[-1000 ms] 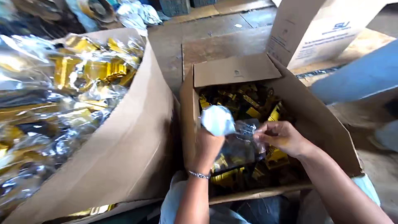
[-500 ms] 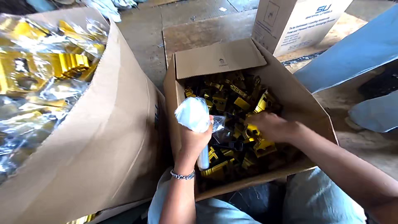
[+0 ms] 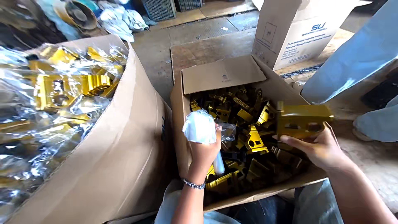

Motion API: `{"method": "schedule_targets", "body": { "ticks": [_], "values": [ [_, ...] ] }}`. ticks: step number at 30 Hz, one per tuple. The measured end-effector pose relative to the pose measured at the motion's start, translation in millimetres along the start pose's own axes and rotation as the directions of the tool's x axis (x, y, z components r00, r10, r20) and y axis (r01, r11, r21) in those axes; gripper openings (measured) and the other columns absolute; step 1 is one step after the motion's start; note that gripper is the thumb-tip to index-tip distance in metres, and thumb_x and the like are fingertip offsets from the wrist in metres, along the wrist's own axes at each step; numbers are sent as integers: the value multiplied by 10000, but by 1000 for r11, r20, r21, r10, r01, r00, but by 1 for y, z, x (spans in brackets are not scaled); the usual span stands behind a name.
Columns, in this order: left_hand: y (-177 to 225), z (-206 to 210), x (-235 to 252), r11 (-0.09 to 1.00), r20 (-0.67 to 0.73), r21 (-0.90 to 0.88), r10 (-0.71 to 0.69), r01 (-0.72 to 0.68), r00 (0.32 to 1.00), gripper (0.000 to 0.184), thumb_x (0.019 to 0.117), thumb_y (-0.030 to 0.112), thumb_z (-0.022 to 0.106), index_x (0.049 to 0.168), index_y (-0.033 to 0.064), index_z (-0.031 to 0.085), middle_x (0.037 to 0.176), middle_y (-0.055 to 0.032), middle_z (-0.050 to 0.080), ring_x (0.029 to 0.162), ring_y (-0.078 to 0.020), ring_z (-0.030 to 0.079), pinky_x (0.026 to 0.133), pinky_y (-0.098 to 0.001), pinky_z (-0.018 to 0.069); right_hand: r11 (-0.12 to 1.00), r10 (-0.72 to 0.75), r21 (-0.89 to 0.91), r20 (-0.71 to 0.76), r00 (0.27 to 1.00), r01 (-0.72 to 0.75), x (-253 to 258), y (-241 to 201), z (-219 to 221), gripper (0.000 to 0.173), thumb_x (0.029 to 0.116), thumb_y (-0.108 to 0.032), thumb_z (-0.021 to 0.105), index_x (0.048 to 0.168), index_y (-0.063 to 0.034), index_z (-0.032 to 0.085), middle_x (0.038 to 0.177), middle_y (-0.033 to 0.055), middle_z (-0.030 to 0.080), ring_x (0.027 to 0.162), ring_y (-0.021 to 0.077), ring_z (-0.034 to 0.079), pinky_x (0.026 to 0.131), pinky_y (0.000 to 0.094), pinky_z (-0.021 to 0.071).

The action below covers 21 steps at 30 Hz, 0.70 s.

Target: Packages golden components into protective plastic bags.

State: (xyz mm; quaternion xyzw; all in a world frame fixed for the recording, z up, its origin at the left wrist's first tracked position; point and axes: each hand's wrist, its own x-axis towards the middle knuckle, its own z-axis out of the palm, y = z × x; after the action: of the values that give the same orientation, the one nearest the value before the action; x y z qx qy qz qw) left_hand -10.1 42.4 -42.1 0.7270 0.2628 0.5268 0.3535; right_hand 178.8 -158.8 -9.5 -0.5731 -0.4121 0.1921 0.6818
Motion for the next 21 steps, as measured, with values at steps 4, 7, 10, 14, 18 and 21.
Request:
{"method": "schedule_targets", "body": {
  "ticks": [4,7,10,14,18,21],
  "values": [
    [9,2,-6,999,49,-10,38,-38,998,285,840,144,778,992,-76,679,899,-79,714,875,-39,675,868,-210,556,994,60,69,255,965,-80,13,3,29,432,852,-187,792,1247,-111,634,1164,-30,727,1051,101,704,925,313,608],
    [22,4,-10,997,73,-82,19,-13,997,238,840,114,776,973,-64,689,890,-44,724,872,-14,678,865,-194,559,981,191,-102,429,883,-162,27,5,50,527,866,-212,760,1327,-9,604,1259,46,664,1070,74,670,938,262,578],
    [29,2,-14,964,77,-206,-155,168,985,336,811,84,800,1039,-96,633,914,-30,722,884,-17,688,856,-203,577,943,93,-333,199,976,-22,25,10,64,375,871,-217,748,1141,24,655,969,30,738,849,-3,700,787,183,588],
    [52,4,-9,715,187,-433,-525,549,830,371,826,-11,767,1146,-45,581,959,-38,699,916,-63,681,864,-239,578,782,-195,-559,202,960,276,19,16,78,380,875,-199,722,1134,68,648,1003,155,734,912,153,721,829,298,590],
    [65,-2,-1,597,200,-532,-601,601,774,206,868,-66,684,1042,8,600,876,-14,689,843,-69,679,800,-234,581,571,-129,-750,320,939,334,20,26,103,410,785,-48,752,1142,104,619,1133,288,683,823,421,731,670,532,599],
    [55,-4,-8,758,179,-389,-496,524,850,288,837,-39,734,1086,-35,588,913,-18,699,887,-49,683,847,-219,574,620,209,-774,319,924,127,36,25,110,544,902,-140,700,1337,102,481,1297,305,603,973,434,706,825,548,573]
  ]
}}
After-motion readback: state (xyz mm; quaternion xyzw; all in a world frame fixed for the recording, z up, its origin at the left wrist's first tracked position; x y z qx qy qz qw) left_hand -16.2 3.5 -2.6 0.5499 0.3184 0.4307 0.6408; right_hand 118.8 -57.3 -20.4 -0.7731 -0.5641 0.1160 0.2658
